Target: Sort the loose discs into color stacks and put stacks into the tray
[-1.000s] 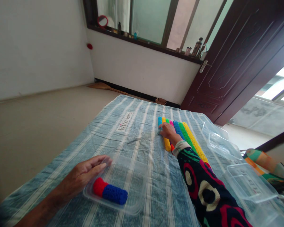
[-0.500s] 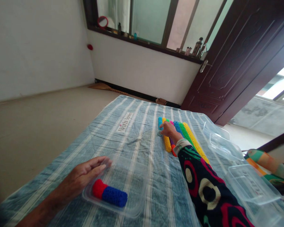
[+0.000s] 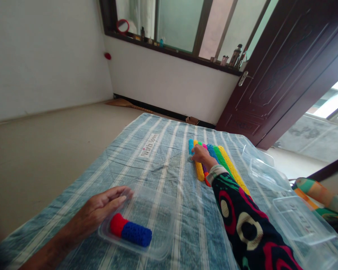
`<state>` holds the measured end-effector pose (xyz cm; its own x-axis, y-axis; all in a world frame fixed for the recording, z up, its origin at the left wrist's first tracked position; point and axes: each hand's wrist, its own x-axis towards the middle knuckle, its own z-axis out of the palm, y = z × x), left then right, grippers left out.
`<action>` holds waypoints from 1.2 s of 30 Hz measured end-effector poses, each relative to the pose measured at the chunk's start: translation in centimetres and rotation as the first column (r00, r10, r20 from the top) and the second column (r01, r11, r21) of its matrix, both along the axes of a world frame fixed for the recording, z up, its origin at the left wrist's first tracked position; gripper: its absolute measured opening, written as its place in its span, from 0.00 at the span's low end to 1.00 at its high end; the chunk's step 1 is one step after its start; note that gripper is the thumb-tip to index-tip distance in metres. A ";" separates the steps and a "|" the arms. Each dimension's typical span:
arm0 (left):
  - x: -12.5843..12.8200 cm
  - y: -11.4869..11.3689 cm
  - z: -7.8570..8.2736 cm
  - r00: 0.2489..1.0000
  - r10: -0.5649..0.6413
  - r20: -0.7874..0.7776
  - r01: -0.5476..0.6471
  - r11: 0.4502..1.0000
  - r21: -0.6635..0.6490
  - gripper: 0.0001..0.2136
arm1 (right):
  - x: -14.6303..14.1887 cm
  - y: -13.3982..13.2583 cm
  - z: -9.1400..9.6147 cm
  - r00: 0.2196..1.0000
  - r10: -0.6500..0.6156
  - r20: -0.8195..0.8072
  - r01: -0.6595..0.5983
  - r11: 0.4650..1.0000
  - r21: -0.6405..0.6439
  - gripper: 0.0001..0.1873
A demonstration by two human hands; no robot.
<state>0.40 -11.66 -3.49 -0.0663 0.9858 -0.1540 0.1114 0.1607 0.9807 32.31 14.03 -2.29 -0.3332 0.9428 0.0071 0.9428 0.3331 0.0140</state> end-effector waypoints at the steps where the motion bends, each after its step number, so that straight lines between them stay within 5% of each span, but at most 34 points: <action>1: 0.0 0.0 0.0 1.000 0.001 0.000 -0.001 1.000 0.001 0.17 | 0.0 0.0 0.0 1.000 0.000 -0.001 0.000 1.000 0.002 0.13; 15: 0.1 -0.1 0.1 0.999 0.026 -0.025 -0.026 1.000 0.000 0.19 | 0.3 -0.4 -0.4 1.000 0.016 -0.019 -0.016 1.000 0.023 0.08; 25: 1.2 -0.7 1.7 0.995 0.093 -0.033 -0.093 0.996 0.004 0.19 | 0.2 -0.7 -0.3 0.999 0.016 -0.029 -0.015 0.999 0.037 0.09; 36: 0.9 -0.4 0.7 0.994 0.106 0.004 -0.106 0.994 0.011 0.17 | 0.0 -1.8 -0.1 0.999 0.027 -0.029 -0.026 0.999 0.044 0.08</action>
